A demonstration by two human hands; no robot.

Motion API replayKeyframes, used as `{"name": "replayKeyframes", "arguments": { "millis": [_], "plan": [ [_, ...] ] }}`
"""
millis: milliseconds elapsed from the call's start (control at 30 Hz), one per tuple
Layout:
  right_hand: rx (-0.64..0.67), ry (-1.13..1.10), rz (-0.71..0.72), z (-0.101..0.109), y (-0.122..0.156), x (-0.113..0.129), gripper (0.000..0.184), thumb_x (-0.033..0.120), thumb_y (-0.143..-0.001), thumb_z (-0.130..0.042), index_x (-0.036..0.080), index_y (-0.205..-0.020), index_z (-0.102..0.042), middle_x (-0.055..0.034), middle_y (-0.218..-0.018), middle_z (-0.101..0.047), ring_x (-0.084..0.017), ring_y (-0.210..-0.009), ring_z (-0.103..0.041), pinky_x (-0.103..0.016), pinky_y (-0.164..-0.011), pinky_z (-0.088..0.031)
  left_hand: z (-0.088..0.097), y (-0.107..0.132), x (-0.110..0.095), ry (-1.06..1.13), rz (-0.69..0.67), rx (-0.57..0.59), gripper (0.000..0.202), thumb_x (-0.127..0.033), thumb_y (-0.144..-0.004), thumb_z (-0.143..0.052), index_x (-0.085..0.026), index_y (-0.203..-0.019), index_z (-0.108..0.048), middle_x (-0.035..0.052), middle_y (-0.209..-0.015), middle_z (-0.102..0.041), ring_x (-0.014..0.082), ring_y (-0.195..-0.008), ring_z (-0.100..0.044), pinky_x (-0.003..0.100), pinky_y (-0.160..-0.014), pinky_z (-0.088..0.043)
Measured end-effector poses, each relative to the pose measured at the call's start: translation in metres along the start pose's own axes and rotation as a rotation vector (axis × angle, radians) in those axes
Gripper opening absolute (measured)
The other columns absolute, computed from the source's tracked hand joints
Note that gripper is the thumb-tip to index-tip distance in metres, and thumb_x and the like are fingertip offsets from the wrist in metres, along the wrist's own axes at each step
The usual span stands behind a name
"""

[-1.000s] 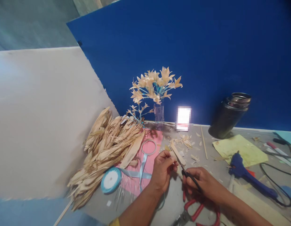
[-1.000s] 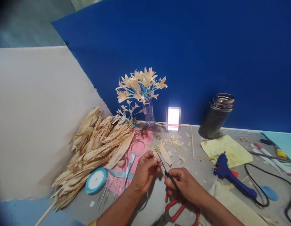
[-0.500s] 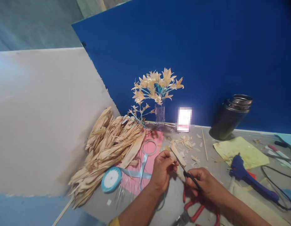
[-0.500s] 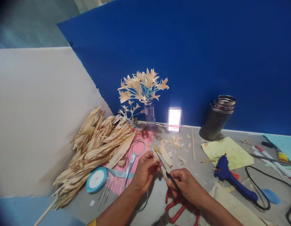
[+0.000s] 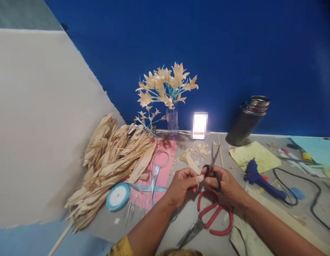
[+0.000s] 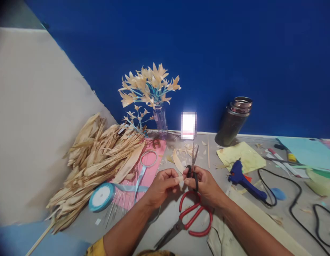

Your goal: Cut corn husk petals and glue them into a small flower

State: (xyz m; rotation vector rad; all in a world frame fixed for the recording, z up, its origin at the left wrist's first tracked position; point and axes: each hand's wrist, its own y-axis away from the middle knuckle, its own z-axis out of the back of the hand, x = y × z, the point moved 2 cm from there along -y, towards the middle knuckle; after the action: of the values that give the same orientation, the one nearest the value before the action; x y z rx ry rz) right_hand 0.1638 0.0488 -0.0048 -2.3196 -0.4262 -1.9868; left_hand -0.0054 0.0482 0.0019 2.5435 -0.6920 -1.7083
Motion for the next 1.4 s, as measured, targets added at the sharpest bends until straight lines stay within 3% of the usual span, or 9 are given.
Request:
{"name": "replayKeyframes", "arguments": {
  "millis": [133, 267, 367, 433, 500, 600, 767, 967, 1400],
  "plan": [
    [-0.056, 0.021, 0.002, -0.001, 0.003, 0.004, 0.040, 0.043, -0.061, -0.088, 0.018, -0.083, -0.065, 0.0011, -0.070, -0.060, -0.013, -0.059, -0.049, -0.026, -0.056, -0.040, -0.002, 0.000, 0.005, -0.026, 0.059, 0.032, 0.028, -0.029, -0.060, -0.084, -0.015, -0.062, -0.061, -0.0031, -0.053, -0.053, 0.0070, -0.046, -0.045, 0.022, -0.049, -0.029],
    [-0.125, 0.002, 0.016, 0.000, 0.003, 0.001, 0.039, 0.043, -0.063, -0.088, 0.019, -0.083, -0.064, 0.0026, -0.067, -0.058, -0.012, -0.056, -0.046, -0.026, -0.054, -0.037, -0.001, -0.001, 0.006, 0.130, 0.099, 0.012, 0.026, -0.028, -0.061, -0.085, -0.015, -0.067, -0.063, -0.0004, -0.061, -0.060, 0.0101, -0.055, -0.054, 0.024, -0.056, -0.040],
    [0.013, 0.019, -0.015, -0.001, 0.001, -0.002, 0.042, 0.051, -0.068, -0.085, 0.018, -0.083, -0.064, 0.0016, -0.066, -0.059, -0.012, -0.057, -0.047, -0.025, -0.054, -0.036, 0.002, -0.003, 0.001, 0.219, 0.071, -0.016, 0.025, -0.026, -0.061, -0.085, -0.014, -0.070, -0.065, 0.0051, -0.073, -0.068, 0.0132, -0.065, -0.061, 0.025, -0.062, -0.046],
    [0.161, 0.079, -0.042, -0.001, 0.002, -0.001, 0.051, 0.065, -0.074, -0.077, 0.016, -0.082, -0.065, -0.0007, -0.066, -0.062, -0.011, -0.055, -0.046, -0.025, -0.053, -0.035, 0.006, -0.004, -0.004, 0.242, 0.035, -0.039, 0.023, -0.025, -0.062, -0.084, -0.013, -0.069, -0.065, 0.0071, -0.075, -0.070, 0.0149, -0.068, -0.063, 0.026, -0.064, -0.047],
    [0.288, 0.151, -0.062, -0.002, 0.003, 0.001, 0.064, 0.078, -0.075, -0.066, 0.014, -0.082, -0.066, -0.0027, -0.065, -0.063, -0.011, -0.052, -0.044, -0.025, -0.050, -0.033, 0.010, -0.004, -0.009, 0.259, -0.011, -0.058, 0.020, -0.023, -0.062, -0.082, -0.013, -0.067, -0.065, 0.0064, -0.072, -0.070, 0.0157, -0.068, -0.065, 0.027, -0.064, -0.048],
    [0.401, 0.223, -0.073, -0.002, 0.006, 0.003, 0.072, 0.085, -0.073, -0.060, 0.014, -0.080, -0.066, -0.0031, -0.062, -0.063, -0.011, -0.050, -0.044, -0.025, -0.049, -0.030, 0.015, -0.003, -0.015, 0.278, -0.062, -0.081, 0.018, -0.021, -0.062, -0.080, -0.014, -0.065, -0.064, 0.0045, -0.070, -0.069, 0.0159, -0.067, -0.067, 0.027, -0.066, -0.050],
    [0.505, 0.277, -0.091, -0.003, 0.010, 0.003, 0.070, 0.085, -0.074, -0.059, 0.016, -0.071, -0.063, -0.0026, -0.057, -0.060, -0.012, -0.051, -0.045, -0.024, -0.049, -0.027, 0.017, -0.002, -0.018, 0.283, -0.069, -0.073, 0.019, -0.022, -0.061, -0.080, -0.014, -0.065, -0.064, 0.0057, -0.067, -0.070, 0.0149, -0.061, -0.066, 0.027, -0.064, -0.052],
    [0.506, 0.278, -0.134, -0.002, 0.010, 0.005, 0.061, 0.076, -0.077, -0.065, 0.016, -0.067, -0.059, -0.0016, -0.056, -0.059, -0.012, -0.051, -0.047, -0.024, -0.052, -0.033, 0.017, -0.003, -0.018, 0.290, -0.067, -0.069, 0.018, -0.021, -0.060, -0.080, -0.013, -0.065, -0.065, 0.0057, -0.065, -0.071, 0.0150, -0.059, -0.067, 0.027, -0.063, -0.053],
    [0.524, 0.359, -0.138, 0.002, 0.010, 0.005, 0.055, 0.068, -0.082, -0.064, 0.019, -0.061, -0.051, -0.0004, -0.054, -0.055, -0.010, -0.050, -0.040, -0.023, -0.049, -0.027, 0.018, -0.001, -0.020, 0.259, -0.071, -0.072, 0.021, -0.022, -0.060, -0.081, -0.013, -0.065, -0.063, 0.0062, -0.067, -0.071, 0.0165, -0.059, -0.068, 0.029, -0.063, -0.055]
  ]
}}
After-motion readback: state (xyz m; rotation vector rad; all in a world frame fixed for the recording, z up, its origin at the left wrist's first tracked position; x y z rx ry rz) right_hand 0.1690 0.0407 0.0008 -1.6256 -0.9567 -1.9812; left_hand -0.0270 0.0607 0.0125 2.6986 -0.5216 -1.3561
